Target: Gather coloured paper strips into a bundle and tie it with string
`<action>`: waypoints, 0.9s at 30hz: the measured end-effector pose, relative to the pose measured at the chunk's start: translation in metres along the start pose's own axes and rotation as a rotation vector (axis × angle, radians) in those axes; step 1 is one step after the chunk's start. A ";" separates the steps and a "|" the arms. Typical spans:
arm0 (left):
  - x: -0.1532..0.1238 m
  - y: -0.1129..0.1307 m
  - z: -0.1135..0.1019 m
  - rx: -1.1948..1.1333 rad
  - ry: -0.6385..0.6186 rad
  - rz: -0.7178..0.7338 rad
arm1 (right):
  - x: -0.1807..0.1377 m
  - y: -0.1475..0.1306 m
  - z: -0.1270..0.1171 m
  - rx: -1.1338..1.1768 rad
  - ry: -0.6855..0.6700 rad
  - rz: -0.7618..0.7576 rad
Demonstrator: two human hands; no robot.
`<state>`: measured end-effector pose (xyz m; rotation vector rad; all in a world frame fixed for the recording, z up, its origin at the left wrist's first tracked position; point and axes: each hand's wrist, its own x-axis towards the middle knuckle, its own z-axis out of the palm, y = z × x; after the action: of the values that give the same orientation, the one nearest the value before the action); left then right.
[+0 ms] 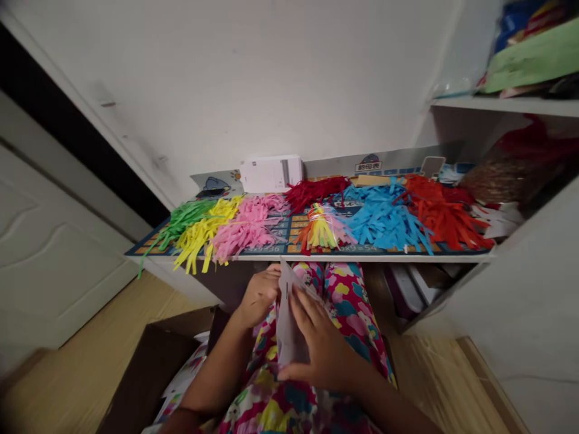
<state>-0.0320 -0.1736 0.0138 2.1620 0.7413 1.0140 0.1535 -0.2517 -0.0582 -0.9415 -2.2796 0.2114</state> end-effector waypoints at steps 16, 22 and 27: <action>-0.126 -0.030 -0.032 -0.641 0.447 -1.003 | 0.006 -0.004 0.080 0.171 -0.098 -0.249; -0.126 0.012 -0.032 -0.357 0.421 -0.819 | 0.032 -0.012 0.068 0.373 0.070 -0.130; -0.112 0.029 -0.035 -0.119 0.303 -0.637 | 0.044 -0.025 0.084 0.555 0.345 0.155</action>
<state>-0.1150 -0.2602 0.0023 1.5169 1.3624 1.0029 0.0637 -0.2317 -0.0910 -0.7819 -1.6985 0.6571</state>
